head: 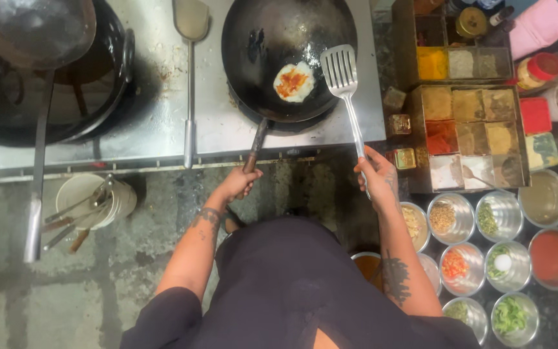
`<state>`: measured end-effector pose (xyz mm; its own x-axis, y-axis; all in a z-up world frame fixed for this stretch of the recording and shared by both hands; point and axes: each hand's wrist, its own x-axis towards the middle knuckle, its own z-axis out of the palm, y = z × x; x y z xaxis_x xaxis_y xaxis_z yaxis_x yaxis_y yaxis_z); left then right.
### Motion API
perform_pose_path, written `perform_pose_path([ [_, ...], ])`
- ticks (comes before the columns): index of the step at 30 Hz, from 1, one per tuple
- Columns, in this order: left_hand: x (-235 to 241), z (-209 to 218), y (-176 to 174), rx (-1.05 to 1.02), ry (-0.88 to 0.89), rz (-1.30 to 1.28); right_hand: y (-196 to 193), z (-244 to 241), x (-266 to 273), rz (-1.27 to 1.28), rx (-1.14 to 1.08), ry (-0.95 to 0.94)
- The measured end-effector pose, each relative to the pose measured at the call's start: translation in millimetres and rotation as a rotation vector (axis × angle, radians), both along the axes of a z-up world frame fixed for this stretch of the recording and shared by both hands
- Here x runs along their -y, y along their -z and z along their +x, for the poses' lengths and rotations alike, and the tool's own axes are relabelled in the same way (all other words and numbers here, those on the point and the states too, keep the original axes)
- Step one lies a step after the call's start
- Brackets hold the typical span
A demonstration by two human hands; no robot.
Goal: The person fries an egg in a wok using a spatula, flips it, and moves it to a container on a nearby counter. They then return to the stove, crack a second egg into the wok, and add spices from small containers on the side.
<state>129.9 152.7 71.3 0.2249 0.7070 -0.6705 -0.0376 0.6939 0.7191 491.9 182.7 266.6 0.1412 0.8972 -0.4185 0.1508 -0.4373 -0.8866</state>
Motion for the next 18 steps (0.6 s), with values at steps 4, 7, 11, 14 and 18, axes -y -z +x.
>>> perform_pose_path([
  [4, -5.8, -13.1, -21.8, 0.157, 0.031, -0.042, -3.3, -19.0, 6.7, 0.004, 0.028, 0.052],
  [7, -9.8, -19.2, -39.9, 0.342, 0.044, -0.134, -6.4, -37.6, 12.6, 0.011, 0.023, 0.064],
  [11, -15.1, -24.0, -51.8, 0.483, 0.008, -0.231, -12.4, -64.3, 22.9, 0.000, 0.031, 0.092],
  [14, -16.2, -30.2, -56.2, 0.480, 0.064, -0.133, -15.1, -82.8, 28.2, 0.003, 0.027, 0.125],
  [18, -8.0, -46.3, -43.6, 0.531, 0.087, -0.146, -17.1, -99.0, 37.4, 0.015, 0.066, 0.170],
])
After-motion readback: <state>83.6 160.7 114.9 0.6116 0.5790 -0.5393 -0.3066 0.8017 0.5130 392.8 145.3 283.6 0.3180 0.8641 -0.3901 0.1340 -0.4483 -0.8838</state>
